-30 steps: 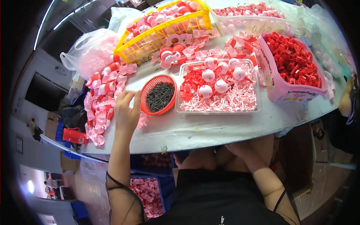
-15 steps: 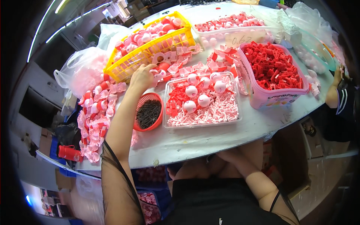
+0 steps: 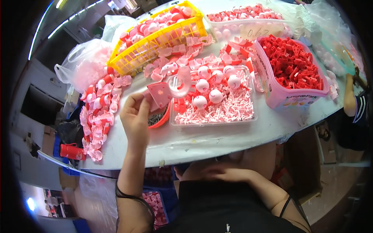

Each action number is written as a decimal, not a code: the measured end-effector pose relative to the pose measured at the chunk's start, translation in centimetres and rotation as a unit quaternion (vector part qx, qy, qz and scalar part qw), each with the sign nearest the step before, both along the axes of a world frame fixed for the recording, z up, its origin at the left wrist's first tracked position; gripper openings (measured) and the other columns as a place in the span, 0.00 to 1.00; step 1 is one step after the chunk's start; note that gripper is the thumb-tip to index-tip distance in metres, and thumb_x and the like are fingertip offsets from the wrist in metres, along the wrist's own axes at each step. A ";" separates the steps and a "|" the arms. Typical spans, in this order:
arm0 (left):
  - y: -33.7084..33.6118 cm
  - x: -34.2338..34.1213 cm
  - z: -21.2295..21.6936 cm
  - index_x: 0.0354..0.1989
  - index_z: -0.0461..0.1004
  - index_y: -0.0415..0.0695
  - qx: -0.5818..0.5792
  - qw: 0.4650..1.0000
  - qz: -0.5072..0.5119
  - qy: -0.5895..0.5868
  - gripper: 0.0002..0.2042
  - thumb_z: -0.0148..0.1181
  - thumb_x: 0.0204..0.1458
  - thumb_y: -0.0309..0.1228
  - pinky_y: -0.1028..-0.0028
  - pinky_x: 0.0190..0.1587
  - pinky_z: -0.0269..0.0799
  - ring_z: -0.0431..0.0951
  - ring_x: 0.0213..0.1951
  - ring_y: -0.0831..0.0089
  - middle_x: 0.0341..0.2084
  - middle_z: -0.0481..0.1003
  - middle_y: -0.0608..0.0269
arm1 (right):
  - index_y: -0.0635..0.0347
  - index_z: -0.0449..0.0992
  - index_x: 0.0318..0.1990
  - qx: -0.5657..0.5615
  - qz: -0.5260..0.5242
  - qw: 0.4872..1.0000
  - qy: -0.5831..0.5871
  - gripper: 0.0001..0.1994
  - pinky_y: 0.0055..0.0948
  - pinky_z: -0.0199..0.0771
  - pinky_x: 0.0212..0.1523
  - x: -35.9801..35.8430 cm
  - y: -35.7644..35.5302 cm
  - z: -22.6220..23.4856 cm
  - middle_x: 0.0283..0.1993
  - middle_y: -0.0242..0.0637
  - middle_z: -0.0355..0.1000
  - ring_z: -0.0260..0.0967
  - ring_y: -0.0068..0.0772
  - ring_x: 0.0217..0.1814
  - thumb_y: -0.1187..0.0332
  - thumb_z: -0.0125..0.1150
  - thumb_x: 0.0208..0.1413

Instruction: Assemble pig-themed plastic toys using glue and manual snapping of components.

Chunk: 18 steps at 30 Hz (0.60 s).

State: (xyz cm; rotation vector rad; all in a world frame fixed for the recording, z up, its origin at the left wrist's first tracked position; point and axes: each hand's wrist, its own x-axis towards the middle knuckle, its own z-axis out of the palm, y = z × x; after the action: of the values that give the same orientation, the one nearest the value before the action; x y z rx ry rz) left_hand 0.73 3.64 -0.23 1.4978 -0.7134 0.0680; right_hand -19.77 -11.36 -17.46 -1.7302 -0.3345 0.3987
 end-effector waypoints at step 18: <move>-2.4 -13.8 -7.8 0.36 0.68 0.39 -0.199 0.914 -0.100 0.338 0.01 0.52 0.57 0.21 0.78 0.40 0.70 0.74 0.35 0.79 0.33 0.74 0.62 | 0.60 0.48 0.67 0.451 -0.329 0.827 -0.067 0.25 0.18 0.60 0.49 1.0 2.7 10.4 0.60 0.39 0.63 0.59 0.15 0.53 0.62 0.41 0.67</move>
State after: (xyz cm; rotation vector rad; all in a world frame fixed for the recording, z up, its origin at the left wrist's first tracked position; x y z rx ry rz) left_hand -13.07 1.26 -8.03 0.9510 -0.2571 -0.4243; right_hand -18.81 -8.69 -7.03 -0.8338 0.0150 -0.3645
